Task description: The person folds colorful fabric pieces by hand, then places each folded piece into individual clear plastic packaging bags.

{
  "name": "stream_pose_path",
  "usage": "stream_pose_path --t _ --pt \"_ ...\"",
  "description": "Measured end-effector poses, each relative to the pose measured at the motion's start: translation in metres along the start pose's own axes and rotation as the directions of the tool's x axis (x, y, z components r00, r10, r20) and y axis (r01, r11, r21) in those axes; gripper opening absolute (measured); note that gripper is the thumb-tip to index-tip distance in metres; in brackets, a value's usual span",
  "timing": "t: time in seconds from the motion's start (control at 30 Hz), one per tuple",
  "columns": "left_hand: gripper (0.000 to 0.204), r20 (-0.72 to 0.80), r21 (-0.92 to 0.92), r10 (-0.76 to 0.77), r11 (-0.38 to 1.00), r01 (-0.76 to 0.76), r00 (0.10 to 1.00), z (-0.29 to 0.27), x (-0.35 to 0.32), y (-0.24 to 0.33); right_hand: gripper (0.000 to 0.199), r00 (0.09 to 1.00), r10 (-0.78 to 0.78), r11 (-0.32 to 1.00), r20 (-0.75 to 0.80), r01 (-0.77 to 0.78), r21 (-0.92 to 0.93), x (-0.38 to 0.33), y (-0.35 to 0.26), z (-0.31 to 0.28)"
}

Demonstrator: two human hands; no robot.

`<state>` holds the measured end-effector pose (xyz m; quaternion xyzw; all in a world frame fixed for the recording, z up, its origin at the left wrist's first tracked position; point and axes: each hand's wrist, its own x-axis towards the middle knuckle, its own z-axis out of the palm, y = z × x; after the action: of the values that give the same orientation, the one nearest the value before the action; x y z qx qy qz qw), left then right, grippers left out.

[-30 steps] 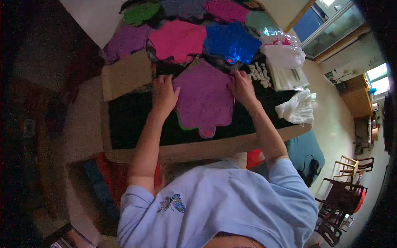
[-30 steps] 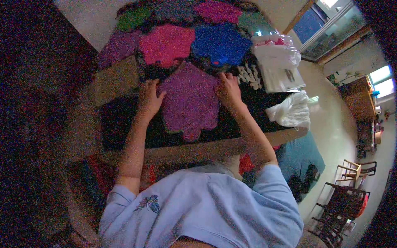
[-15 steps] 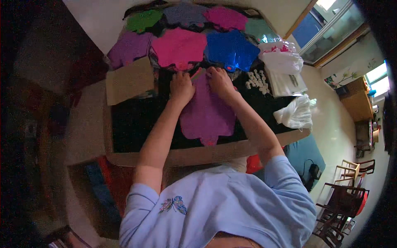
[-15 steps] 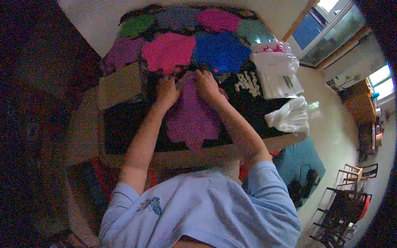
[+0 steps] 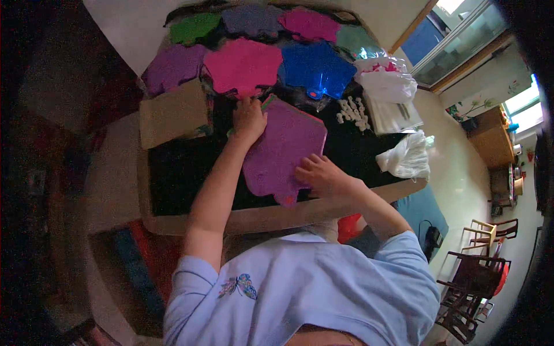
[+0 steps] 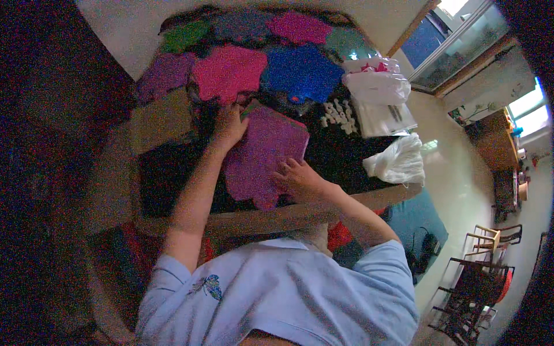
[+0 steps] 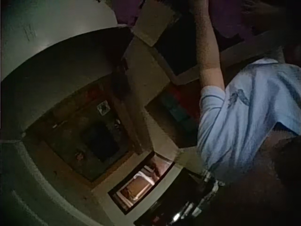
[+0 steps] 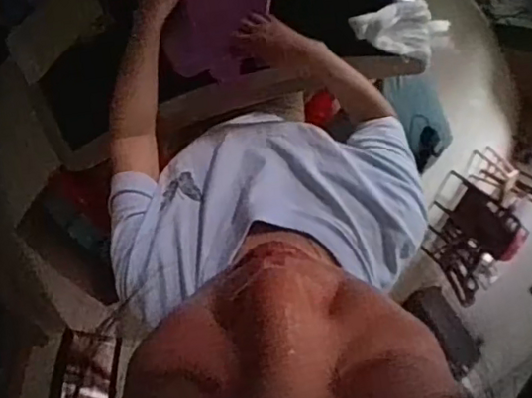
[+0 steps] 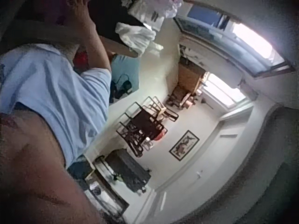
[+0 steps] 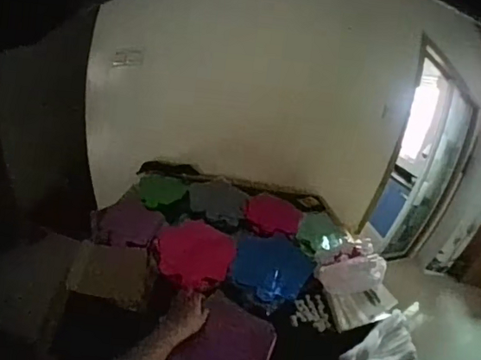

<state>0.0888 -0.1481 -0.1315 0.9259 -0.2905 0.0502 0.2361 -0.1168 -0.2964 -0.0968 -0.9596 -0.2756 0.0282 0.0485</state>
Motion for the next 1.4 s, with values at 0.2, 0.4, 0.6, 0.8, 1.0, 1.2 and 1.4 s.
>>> stream_pose_path --t 0.2,0.4,0.6,0.8,1.0,1.2,1.4 --pt "0.033 0.020 0.082 0.002 0.997 -0.004 1.000 -0.003 -0.002 0.008 0.051 0.992 0.089 0.992 0.089 -0.096 0.079 0.008 0.001 -0.013" --pt "0.033 -0.108 0.105 0.008 0.994 0.003 0.994 0.008 0.007 -0.001 0.029 0.966 0.235 0.632 -0.107 -0.068 0.772 0.036 0.052 -0.002" --pt "0.027 -0.070 -0.029 -0.102 0.995 0.100 0.992 0.015 0.021 0.013 0.029 0.799 0.594 0.719 -0.089 -0.478 0.505 0.127 0.121 0.017" --pt "0.022 -0.054 -0.073 -0.162 0.985 0.158 0.985 0.025 0.030 0.005 0.030 0.807 0.537 0.775 -0.246 -0.357 0.521 0.149 0.111 0.014" --pt "0.017 0.010 -0.417 -0.093 0.905 0.089 0.996 -0.049 -0.063 0.015 0.018 0.858 0.513 0.641 0.030 -0.406 0.651 0.046 0.055 -0.024" --pt "0.010 0.379 -0.591 -0.166 0.713 0.376 0.910 -0.071 -0.177 0.039 0.016 0.831 0.494 0.500 0.254 -0.511 0.699 -0.036 -0.017 0.020" --pt "0.011 0.368 -0.608 -0.161 0.704 0.368 0.916 -0.060 -0.185 0.060 0.019 0.858 0.465 0.452 0.220 -0.444 0.774 -0.023 -0.034 0.014"
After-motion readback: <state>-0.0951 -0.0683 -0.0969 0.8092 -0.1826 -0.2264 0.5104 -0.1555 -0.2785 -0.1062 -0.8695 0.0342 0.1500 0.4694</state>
